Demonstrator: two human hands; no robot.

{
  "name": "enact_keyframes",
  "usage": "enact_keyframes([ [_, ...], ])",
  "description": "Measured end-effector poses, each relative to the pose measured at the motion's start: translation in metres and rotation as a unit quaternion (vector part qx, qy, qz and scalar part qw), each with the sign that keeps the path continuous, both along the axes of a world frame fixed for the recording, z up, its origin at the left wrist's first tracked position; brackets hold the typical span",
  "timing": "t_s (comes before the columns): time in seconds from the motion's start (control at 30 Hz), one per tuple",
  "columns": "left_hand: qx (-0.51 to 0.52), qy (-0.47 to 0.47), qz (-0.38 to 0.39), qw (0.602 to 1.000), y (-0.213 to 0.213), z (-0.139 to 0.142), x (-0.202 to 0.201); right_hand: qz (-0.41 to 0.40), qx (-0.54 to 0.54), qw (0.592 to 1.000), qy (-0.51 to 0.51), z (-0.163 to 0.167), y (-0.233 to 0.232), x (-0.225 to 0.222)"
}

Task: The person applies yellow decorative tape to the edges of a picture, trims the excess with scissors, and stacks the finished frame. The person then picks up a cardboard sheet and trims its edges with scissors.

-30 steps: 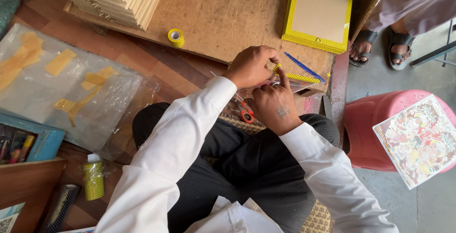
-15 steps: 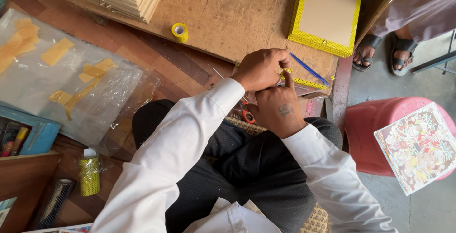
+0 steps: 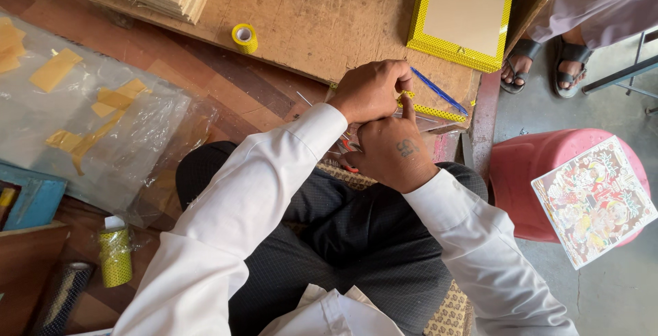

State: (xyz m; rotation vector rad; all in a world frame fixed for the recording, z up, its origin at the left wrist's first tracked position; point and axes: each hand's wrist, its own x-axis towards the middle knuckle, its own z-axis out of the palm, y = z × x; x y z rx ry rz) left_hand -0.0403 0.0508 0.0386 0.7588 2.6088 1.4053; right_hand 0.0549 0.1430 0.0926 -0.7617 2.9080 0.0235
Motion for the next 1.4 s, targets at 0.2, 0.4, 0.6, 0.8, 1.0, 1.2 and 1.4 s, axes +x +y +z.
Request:
enact_keyframes([
  [0.2,0.0,-0.001,-0.001,1.0,0.002,-0.003,-0.004,-0.005,0.034,0.999,-0.021,0.002,0.001,-0.002],
  [0.4,0.017,0.011,0.009,1.0,0.003,0.0,-0.004,-0.012,0.064,0.997,-0.038,0.003,0.0,-0.004],
  [0.6,0.029,0.015,-0.019,0.999,-0.005,0.011,0.0,-0.005,0.043,0.999,-0.013,-0.004,-0.006,-0.003],
  [0.8,0.147,0.151,0.009,0.977,-0.01,0.006,-0.003,0.054,-0.063,0.986,0.143,-0.015,0.016,0.009],
  [1.0,0.06,0.005,0.002,0.998,-0.005,0.0,-0.009,-0.088,-0.359,0.878,0.306,-0.019,0.058,0.018],
  [1.2,0.041,-0.017,-0.017,0.999,-0.003,0.009,-0.013,-0.132,-0.468,0.843,0.229,-0.028,0.066,-0.005],
  [1.4,0.013,-0.057,-0.013,0.998,0.001,0.009,-0.019,-0.097,-0.463,0.852,0.225,-0.035,0.074,-0.006],
])
